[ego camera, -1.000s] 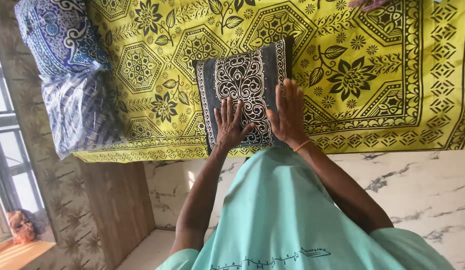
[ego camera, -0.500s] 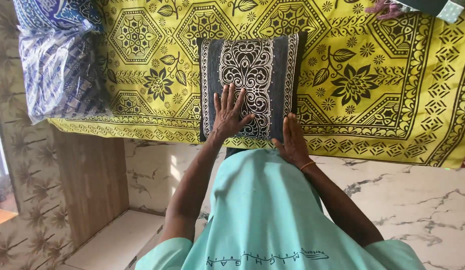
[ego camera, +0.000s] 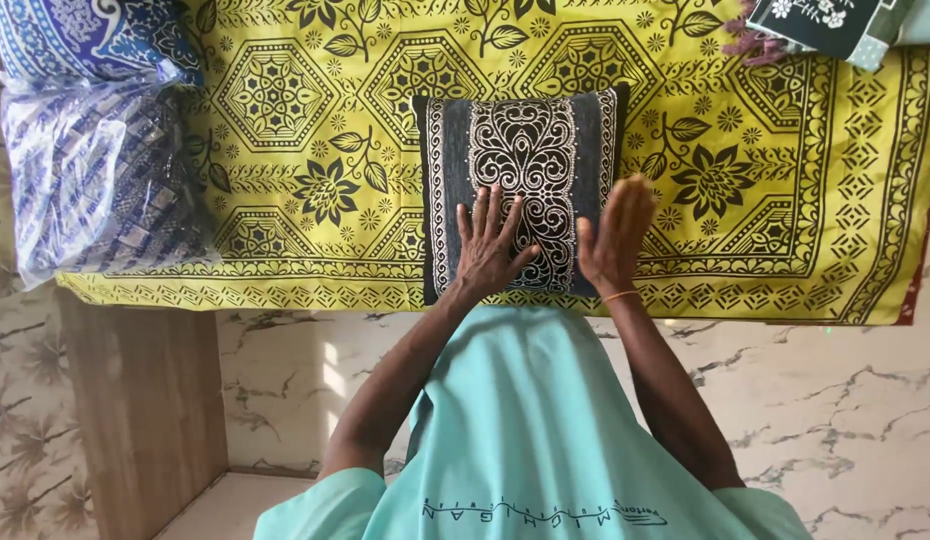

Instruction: The person repeatedly picks up a single decorative pillow, turns it over, and presses it with both hands on a yellow patterned tablecloth. The person adjusts the pillow's position and orientation multiple times without completing a final arrangement.

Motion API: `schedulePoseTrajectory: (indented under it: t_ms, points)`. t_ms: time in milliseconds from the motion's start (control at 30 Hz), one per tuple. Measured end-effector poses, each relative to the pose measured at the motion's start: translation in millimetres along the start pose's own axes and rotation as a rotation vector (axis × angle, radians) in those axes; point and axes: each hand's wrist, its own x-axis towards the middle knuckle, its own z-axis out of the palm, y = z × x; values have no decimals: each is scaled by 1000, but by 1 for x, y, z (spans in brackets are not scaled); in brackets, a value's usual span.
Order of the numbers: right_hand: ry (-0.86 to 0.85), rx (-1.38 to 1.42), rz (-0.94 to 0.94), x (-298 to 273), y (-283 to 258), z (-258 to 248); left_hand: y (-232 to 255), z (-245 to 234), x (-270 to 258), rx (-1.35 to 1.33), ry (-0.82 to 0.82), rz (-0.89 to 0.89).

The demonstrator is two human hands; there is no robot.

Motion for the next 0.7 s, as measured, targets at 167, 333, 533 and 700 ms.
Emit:
schedulePoseTrajectory:
  t_ms: [167, 333, 533, 700]
  points:
    - [-170, 22, -19, -7, -11, 20, 5, -35, -4, -41, 50, 132]
    - [-227, -86, -4, -24, -20, 12, -1, -25, 7, 27, 12, 291]
    - [-201, -152, 103, -42, -41, 11, -22, -9, 6, 75, -86, 317]
    - [-132, -125, 98, -21, -58, 2, -17, -39, 11, 20, -100, 274]
